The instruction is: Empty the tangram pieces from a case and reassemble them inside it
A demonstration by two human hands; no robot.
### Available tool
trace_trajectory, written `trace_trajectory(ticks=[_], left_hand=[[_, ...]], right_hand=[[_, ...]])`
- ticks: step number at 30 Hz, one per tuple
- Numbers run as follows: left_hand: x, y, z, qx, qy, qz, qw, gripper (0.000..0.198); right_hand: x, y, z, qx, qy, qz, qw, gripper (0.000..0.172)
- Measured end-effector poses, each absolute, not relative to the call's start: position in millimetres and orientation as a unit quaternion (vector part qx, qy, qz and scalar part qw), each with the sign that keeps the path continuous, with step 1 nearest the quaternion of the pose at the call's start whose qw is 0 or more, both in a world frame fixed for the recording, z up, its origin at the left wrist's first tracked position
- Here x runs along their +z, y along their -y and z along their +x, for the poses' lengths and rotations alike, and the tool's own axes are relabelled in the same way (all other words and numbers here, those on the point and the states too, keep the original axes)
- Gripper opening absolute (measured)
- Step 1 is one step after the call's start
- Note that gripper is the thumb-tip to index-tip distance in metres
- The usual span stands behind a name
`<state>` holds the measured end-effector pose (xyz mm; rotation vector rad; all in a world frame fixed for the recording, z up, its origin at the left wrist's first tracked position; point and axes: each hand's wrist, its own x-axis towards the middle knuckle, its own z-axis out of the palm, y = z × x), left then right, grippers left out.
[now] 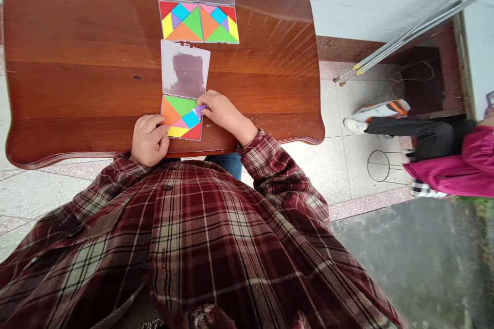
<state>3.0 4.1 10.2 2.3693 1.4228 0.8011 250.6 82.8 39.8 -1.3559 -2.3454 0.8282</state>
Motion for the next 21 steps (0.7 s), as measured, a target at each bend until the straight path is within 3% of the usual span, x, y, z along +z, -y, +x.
trace_trajectory(ticks=[11,21], left_hand=[[6.8,-3.3,2.5,0.280,-0.487,0.821,0.099,0.021],[6.9,-3.9,2.5,0.276,-0.490,0.815,0.139,0.025]], right_hand=[[38.9,-83.5,248.7,0.301,0.830,-0.441,0.159,0.013],[34.6,-88.4,251.2,0.256,0.853,-0.431,0.146,0.019]])
